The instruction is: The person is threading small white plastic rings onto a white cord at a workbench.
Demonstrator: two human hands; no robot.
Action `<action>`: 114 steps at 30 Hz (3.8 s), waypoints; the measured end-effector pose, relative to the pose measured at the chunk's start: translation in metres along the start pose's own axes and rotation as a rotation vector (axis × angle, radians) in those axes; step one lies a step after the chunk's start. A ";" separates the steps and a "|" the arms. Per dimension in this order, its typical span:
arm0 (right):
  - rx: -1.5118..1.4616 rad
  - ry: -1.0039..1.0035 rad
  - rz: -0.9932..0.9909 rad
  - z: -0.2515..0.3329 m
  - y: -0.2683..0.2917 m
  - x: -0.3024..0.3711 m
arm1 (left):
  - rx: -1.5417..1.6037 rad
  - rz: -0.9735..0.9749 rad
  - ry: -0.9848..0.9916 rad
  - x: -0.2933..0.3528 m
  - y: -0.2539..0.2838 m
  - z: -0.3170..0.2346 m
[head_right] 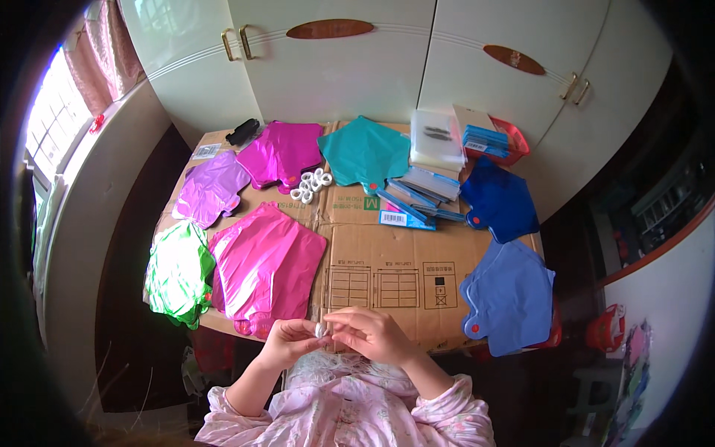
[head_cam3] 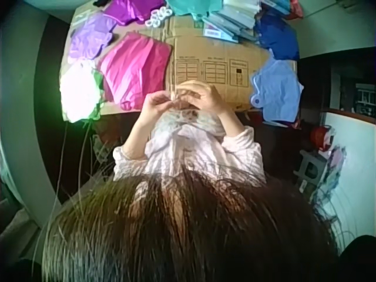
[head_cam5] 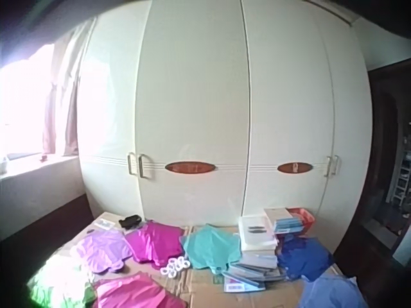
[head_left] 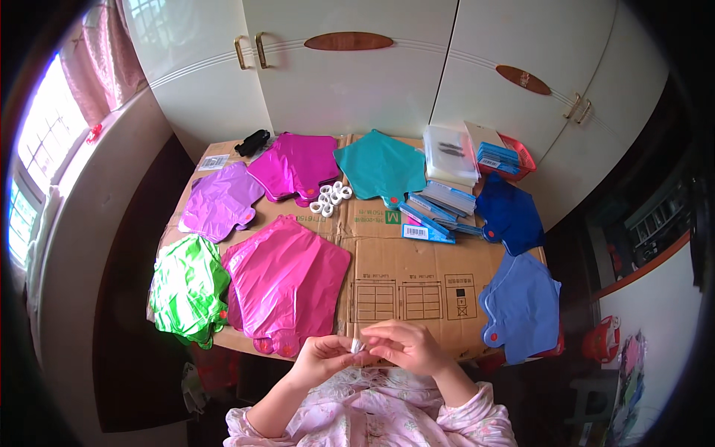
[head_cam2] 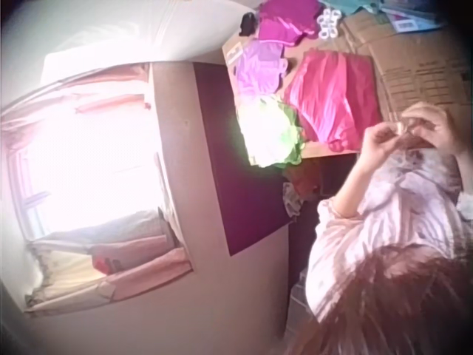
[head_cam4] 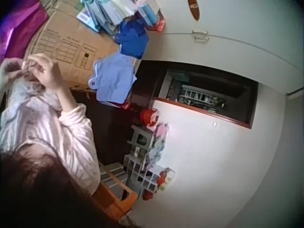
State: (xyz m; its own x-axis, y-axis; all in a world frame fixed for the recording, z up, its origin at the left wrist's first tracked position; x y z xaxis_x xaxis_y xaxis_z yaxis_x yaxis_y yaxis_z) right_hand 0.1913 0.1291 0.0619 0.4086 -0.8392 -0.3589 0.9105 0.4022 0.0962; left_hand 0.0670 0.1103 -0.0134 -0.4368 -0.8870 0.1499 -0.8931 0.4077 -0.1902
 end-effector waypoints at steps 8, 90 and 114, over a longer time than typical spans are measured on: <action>-0.250 -0.264 0.273 -0.034 -0.017 0.000 | 0.042 0.108 0.003 0.000 -0.008 0.004; 0.307 -0.279 -0.072 -0.173 -0.060 0.153 | -0.959 -0.236 0.234 0.055 0.058 0.135; 0.075 -0.086 0.014 0.063 0.035 0.020 | -0.384 0.010 -0.295 0.036 0.004 -0.102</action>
State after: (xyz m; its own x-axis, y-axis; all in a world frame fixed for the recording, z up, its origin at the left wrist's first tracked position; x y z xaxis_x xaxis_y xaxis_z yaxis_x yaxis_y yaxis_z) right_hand 0.2354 0.1033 0.1164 0.4227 -0.8630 -0.2767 0.9054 0.3885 0.1714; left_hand 0.0366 0.1019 0.0903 -0.4463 -0.8836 -0.1417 -0.8882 0.4181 0.1902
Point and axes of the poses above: each hand's wrist, its own x-axis away from the middle knuckle, its own y-axis out of the back of the hand, z = x × y, the point moved 9 cm from there along -x, towards the middle knuckle, and after that the axes turned 12 degrees about -x, right-handed, at the moved point
